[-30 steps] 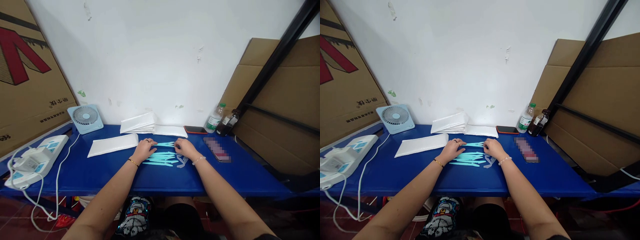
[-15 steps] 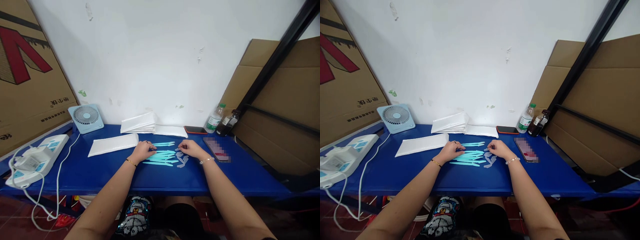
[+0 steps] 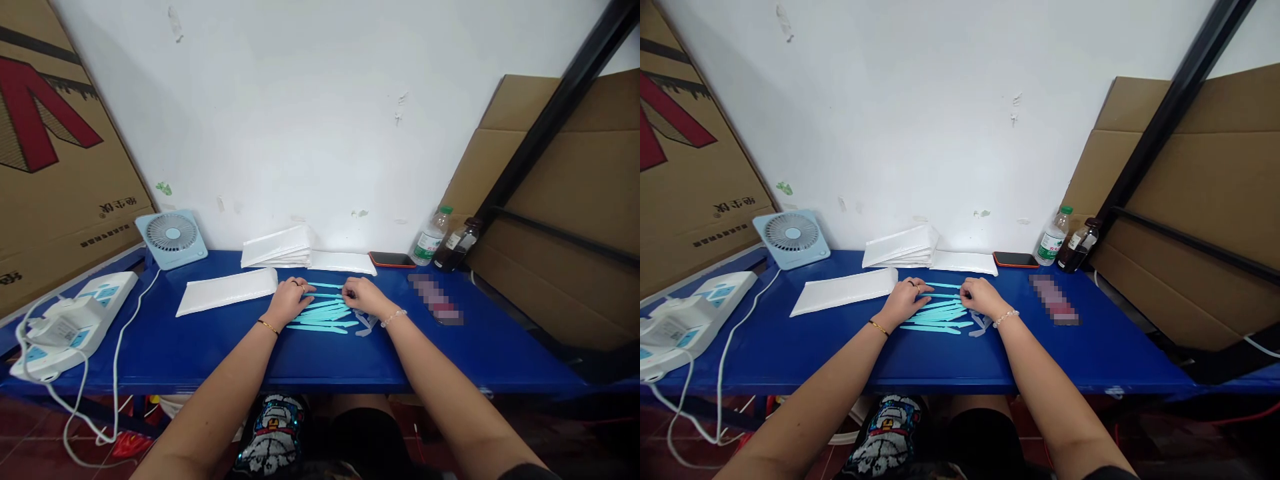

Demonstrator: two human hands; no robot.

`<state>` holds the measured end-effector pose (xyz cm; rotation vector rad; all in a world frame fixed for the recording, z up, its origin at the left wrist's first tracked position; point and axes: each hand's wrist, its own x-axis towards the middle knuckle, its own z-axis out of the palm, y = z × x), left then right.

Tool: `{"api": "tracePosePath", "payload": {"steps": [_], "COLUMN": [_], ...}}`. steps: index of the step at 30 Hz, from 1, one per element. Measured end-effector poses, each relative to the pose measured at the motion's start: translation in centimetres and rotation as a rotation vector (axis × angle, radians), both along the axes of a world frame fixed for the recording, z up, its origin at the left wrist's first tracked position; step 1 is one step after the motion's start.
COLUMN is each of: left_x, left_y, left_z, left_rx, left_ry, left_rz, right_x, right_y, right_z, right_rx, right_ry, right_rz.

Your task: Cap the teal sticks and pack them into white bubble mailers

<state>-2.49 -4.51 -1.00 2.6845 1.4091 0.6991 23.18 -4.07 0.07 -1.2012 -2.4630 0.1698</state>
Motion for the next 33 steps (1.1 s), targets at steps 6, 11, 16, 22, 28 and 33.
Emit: {"api": "tracePosePath", "payload": {"steps": [6, 11, 16, 22, 28, 33], "left_x": [0.2, 0.3, 0.5, 0.1, -1.6, -1.1], "left_y": [0.2, 0.1, 0.1, 0.3, 0.6, 0.4], "left_z": [0.1, 0.1, 0.1, 0.5, 0.5, 0.7], "left_rx": [-0.032, -0.030, -0.086, -0.121, -0.205, -0.192], "left_ry": [0.027, 0.006, 0.002, -0.081, -0.171, -0.214], "left_rz": [0.016, 0.026, -0.007, 0.004, -0.019, -0.019], "right_x": [0.4, 1.0, 1.1, 1.6, 4.5, 4.2], "right_y": [-0.7, -0.6, -0.6, -0.5, -0.2, 0.9], "right_z": [0.3, 0.1, 0.0, 0.1, -0.2, -0.4], "right_rx": [-0.022, -0.025, -0.009, -0.027, -0.171, -0.130], "right_ry": [0.056, 0.151, 0.188, 0.193, 0.233, 0.213], "right_rz": [-0.004, 0.014, 0.018, 0.004, -0.078, -0.136]}}
